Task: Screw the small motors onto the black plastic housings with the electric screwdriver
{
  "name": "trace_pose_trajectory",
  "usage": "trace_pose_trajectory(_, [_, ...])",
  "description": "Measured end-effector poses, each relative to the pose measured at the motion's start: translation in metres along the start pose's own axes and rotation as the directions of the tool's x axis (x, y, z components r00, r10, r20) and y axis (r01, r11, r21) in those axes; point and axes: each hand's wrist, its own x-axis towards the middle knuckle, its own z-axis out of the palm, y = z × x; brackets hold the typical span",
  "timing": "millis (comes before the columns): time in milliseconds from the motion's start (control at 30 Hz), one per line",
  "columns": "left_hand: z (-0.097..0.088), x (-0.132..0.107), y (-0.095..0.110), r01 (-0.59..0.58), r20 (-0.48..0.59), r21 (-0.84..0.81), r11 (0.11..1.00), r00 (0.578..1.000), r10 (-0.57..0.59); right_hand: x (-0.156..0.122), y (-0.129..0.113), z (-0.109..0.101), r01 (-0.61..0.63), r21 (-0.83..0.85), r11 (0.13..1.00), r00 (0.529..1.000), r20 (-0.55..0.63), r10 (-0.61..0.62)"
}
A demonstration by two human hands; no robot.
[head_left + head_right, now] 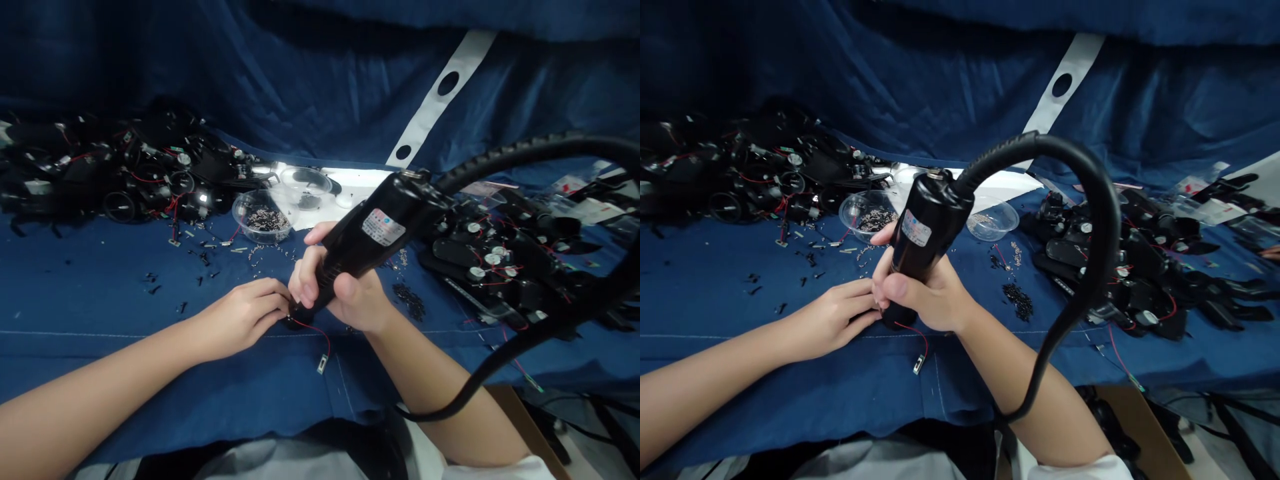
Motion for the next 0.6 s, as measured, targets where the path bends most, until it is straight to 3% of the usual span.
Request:
trace_pose_trajectory(267, [-0.0045, -0.0033, 0.004, 0.046, 0.034, -0.064, 0.997, 0.998, -0.044, -0.0039, -0.0009, 0.0029, -0.054, -0.123, 0.991, 0.998, -0.021, 0.052])
trace_pose_trajectory(600, [-0.0035, -0.0005, 0.0061, 0.033, 0.0, 0.017, 0.999, 0.999, -0.033, -0.0034, 0.0012, 0.0021, 0.032, -0.051, 0.998, 0.999, 0.043, -0.03])
